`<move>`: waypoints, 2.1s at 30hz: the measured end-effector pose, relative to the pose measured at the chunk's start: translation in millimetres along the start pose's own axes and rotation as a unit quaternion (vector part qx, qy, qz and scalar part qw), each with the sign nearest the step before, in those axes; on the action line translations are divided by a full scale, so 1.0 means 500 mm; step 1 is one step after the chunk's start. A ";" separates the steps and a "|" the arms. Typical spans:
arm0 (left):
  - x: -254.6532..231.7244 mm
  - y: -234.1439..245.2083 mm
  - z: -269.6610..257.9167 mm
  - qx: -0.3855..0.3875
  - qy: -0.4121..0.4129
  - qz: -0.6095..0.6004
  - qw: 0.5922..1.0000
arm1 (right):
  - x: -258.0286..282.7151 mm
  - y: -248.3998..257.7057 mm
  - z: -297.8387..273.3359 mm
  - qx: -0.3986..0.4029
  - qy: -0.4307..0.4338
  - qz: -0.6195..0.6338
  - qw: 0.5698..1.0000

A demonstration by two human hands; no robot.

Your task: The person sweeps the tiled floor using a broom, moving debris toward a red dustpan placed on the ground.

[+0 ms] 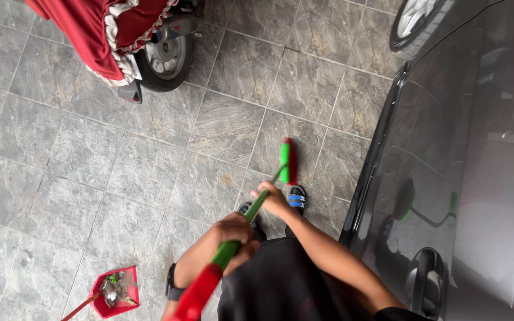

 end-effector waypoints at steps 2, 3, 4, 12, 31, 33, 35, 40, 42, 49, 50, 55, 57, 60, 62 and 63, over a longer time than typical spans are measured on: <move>-0.047 0.010 0.018 0.022 -0.019 0.027 0.999 | 0.062 0.006 -0.016 0.117 0.003 0.004 0.993; -0.066 0.016 0.026 0.028 -0.039 0.017 0.999 | 0.085 0.025 -0.028 0.116 0.003 0.004 0.993; -0.081 0.020 0.033 0.033 -0.058 0.008 0.998 | 0.107 0.039 -0.037 0.133 0.024 -0.017 0.991; -0.030 -0.063 0.090 -0.011 -0.056 -0.027 0.998 | -0.003 0.258 0.000 0.118 -0.014 -0.088 0.989; -0.072 -0.025 0.100 -0.031 0.003 0.036 0.999 | 0.184 0.151 0.032 0.225 0.083 -0.153 0.959; -0.101 -0.033 0.102 -0.016 -0.020 0.039 0.999 | 0.190 0.184 0.010 0.229 0.090 -0.157 0.957; -0.105 -0.047 0.114 -0.005 -0.043 0.046 0.998 | 0.172 0.224 0.009 0.235 0.102 -0.162 0.953; -0.018 -0.140 0.193 -0.098 -0.028 -0.006 0.995 | 0.033 0.370 0.086 0.154 0.008 -0.218 0.964; 0.020 -0.165 0.217 -0.120 -0.017 -0.017 0.993 | -0.020 0.423 0.125 0.152 -0.020 -0.234 0.960; 0.043 -0.153 0.168 -0.125 0.014 0.016 0.992 | -0.035 0.294 0.193 0.178 0.069 -0.198 0.961; 0.030 -0.143 0.157 -0.118 0.032 0.050 0.991 | -0.021 0.247 0.191 0.193 0.091 -0.146 0.966; -0.059 -0.069 0.110 -0.085 0.034 0.080 0.993 | 0.087 0.053 0.136 0.293 0.174 -0.062 0.938; -0.100 -0.024 0.079 -0.084 0.012 0.081 0.993 | 0.153 0.039 0.092 0.293 0.181 -0.084 0.935; -0.153 -0.008 0.029 -0.105 -0.029 0.056 0.993 | 0.196 0.063 0.045 0.295 0.192 -0.125 0.927; -0.147 -0.017 0.004 -0.171 -0.019 0.068 0.983 | 0.190 0.089 0.062 0.288 0.222 -0.136 0.921; -0.119 -0.026 0.002 -0.218 0.014 0.086 0.972 | 0.183 0.103 0.085 0.288 0.245 -0.130 0.917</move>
Point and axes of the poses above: each hand's wrist, its own z-axis towards the middle knuckle, its own y-axis out of the back of the hand, x = y × z, the point moved 4 cm from there along z, towards the middle knuckle, and after that the axes turned 6 degrees about z, right-handed, at the moved point
